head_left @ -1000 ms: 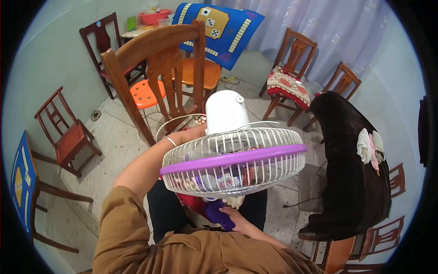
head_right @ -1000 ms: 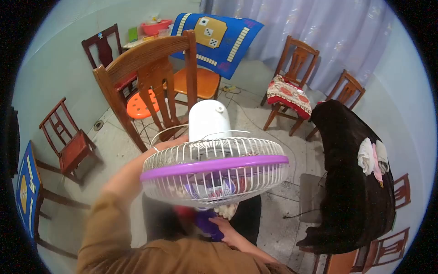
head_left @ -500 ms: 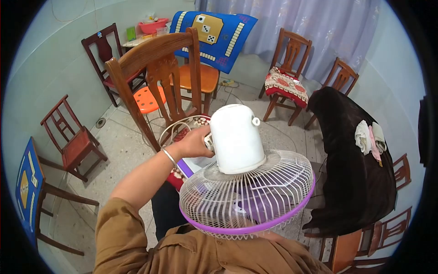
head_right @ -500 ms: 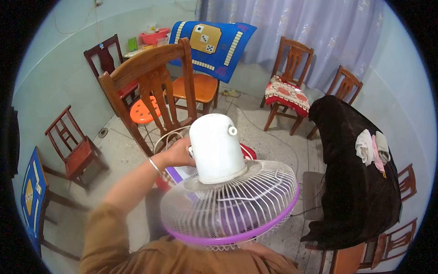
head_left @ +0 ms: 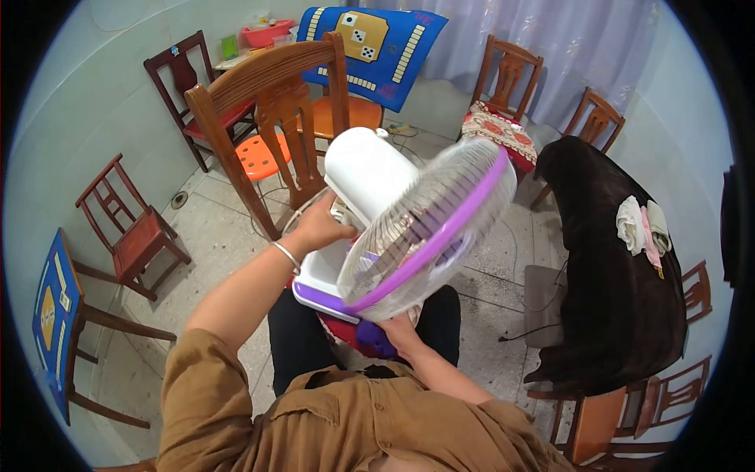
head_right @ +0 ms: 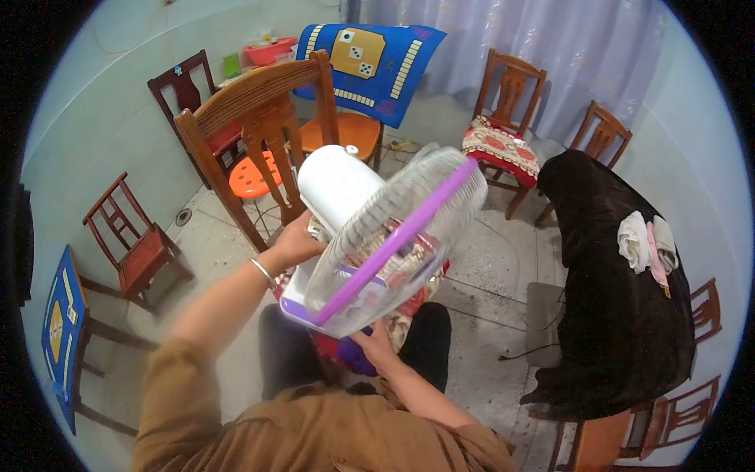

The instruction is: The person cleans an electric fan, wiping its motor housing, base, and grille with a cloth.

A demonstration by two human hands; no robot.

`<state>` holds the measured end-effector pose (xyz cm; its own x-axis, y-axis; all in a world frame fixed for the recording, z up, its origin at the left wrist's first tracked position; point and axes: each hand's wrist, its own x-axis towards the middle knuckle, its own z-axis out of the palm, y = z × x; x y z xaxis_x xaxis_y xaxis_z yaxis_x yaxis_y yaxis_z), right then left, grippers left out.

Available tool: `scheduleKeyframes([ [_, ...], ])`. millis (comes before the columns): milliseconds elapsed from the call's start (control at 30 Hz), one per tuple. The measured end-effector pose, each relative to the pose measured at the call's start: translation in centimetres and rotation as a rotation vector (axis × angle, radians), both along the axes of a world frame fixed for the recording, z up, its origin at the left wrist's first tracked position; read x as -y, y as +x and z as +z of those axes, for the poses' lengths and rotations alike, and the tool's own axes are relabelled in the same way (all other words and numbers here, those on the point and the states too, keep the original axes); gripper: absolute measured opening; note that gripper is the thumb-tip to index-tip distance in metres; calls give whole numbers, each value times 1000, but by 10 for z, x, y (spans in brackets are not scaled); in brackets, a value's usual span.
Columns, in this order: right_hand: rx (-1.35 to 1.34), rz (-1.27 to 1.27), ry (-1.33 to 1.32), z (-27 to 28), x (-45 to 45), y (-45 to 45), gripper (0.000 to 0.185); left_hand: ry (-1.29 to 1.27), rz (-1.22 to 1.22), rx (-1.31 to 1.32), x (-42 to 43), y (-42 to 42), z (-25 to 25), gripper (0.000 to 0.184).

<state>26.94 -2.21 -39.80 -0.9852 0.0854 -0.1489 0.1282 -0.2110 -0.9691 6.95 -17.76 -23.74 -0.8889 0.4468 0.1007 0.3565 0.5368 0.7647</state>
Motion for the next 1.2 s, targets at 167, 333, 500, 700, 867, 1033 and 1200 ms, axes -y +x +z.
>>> scheduleKeyframes([
  [167, -8, -8, -13, -2, 6, -15, 60, 10, 244, -31, 13, 29, -20, 90],
  [333, -111, 36, 154, 22, 11, -26, 82, 337, 175, 76, 14, 56, -46, 65],
  [500, -188, 57, 229, 20, 18, -32, 93, 420, 21, 119, 4, 76, -60, 57],
  [700, -256, -44, 399, 44, 36, -38, 85, 515, 58, 208, -1, 73, -73, 52],
  [867, -335, -198, 501, 67, 46, -54, 70, 624, 203, 198, -9, 81, -47, 46],
  [1033, -395, -128, 401, 92, 36, -78, 66, 787, 343, -5, -23, 78, -35, 38],
  [1200, -354, 212, 401, 85, -12, -98, 65, 835, 427, 2, -41, 90, -47, 44],
])
